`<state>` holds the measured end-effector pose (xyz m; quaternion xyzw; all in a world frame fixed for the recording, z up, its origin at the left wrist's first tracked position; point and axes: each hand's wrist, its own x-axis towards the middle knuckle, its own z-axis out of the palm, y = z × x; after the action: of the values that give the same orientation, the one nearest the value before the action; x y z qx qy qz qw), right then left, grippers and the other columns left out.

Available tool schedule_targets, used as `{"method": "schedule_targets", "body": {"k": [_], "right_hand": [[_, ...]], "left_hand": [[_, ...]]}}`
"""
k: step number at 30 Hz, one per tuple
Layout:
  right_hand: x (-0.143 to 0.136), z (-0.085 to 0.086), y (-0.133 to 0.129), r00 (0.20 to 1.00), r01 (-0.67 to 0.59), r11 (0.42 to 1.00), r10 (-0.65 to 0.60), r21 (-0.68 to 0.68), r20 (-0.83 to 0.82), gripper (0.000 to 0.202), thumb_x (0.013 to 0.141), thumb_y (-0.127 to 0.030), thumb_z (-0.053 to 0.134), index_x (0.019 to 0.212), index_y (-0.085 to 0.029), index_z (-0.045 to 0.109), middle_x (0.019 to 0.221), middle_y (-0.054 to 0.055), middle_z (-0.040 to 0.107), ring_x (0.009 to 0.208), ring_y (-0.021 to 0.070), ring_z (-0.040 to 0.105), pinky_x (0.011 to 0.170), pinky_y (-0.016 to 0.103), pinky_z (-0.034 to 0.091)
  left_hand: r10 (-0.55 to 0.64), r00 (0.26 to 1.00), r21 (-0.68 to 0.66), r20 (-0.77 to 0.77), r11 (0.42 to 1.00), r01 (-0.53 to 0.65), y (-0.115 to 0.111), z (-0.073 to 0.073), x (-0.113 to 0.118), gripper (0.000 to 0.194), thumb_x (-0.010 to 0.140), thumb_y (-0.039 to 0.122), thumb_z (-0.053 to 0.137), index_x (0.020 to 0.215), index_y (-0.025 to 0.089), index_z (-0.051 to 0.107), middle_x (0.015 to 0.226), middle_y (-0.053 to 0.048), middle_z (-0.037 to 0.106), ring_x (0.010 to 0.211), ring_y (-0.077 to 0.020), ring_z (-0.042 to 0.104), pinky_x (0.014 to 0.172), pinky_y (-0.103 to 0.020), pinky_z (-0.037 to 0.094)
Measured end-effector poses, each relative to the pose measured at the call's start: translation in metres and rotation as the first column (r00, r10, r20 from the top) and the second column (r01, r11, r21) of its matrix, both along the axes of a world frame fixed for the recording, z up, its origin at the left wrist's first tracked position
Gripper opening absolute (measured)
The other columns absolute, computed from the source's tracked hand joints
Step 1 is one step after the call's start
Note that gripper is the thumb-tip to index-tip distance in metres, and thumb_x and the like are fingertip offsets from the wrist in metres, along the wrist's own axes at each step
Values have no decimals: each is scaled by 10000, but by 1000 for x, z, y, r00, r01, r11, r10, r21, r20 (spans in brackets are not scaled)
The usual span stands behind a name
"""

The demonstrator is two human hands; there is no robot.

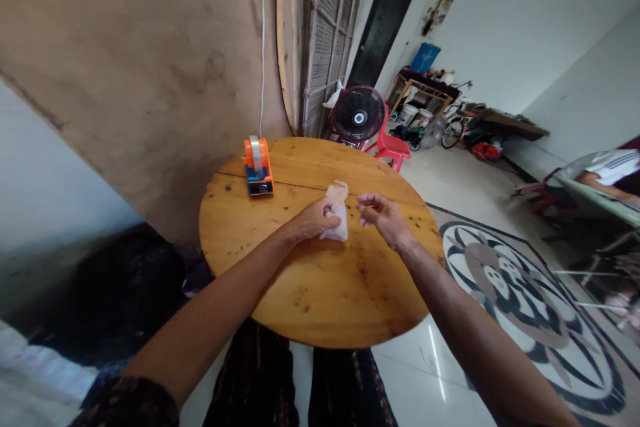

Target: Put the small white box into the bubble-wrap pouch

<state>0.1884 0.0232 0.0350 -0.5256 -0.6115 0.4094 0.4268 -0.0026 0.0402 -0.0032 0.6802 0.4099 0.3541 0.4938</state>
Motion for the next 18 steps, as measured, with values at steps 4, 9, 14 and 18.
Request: {"method": "schedule_targets", "body": {"k": [4, 9, 14, 18], "right_hand": [[9, -2, 21, 994, 82, 995, -86, 63, 63, 284, 701, -380, 680, 886, -178, 604, 763, 3, 619, 565, 109, 552, 523, 254, 440], [3, 7, 56, 957, 78, 981, -124, 180, 263, 138, 804, -295, 594, 894, -196, 627, 887, 42, 679, 785, 164, 619, 739, 310, 504], [-22, 30, 89, 770, -124, 974, -27, 192, 637, 273, 807, -288, 666, 1069, -213, 657, 1179, 80, 658, 1095, 230, 598, 938, 369, 467], [-52, 40, 107, 340, -335, 941, 174, -54, 924, 612, 671, -281, 797, 1247, -231, 598, 1344, 109, 582, 1245, 321, 518, 1038, 472, 386]], "left_hand": [[-3, 1000, 11, -26, 1000, 3, 1, -1, 0, 209, 687, 274, 588, 835, 177, 477, 677, 46, 452, 590, -102, 413, 532, -229, 324], [7, 997, 53, -76, 999, -3, 4, -4, 1, 184, 701, 290, 577, 818, 183, 485, 655, 43, 462, 568, -105, 418, 503, -229, 315], [6, 995, 56, -104, 998, 0, 7, -7, 3, 178, 708, 275, 562, 836, 186, 477, 676, 30, 496, 561, -109, 447, 491, -230, 339], [-41, 998, 16, -45, 999, 42, 10, -9, 3, 233, 700, 258, 560, 914, 173, 524, 762, -4, 572, 615, -125, 501, 502, -230, 367]]}}
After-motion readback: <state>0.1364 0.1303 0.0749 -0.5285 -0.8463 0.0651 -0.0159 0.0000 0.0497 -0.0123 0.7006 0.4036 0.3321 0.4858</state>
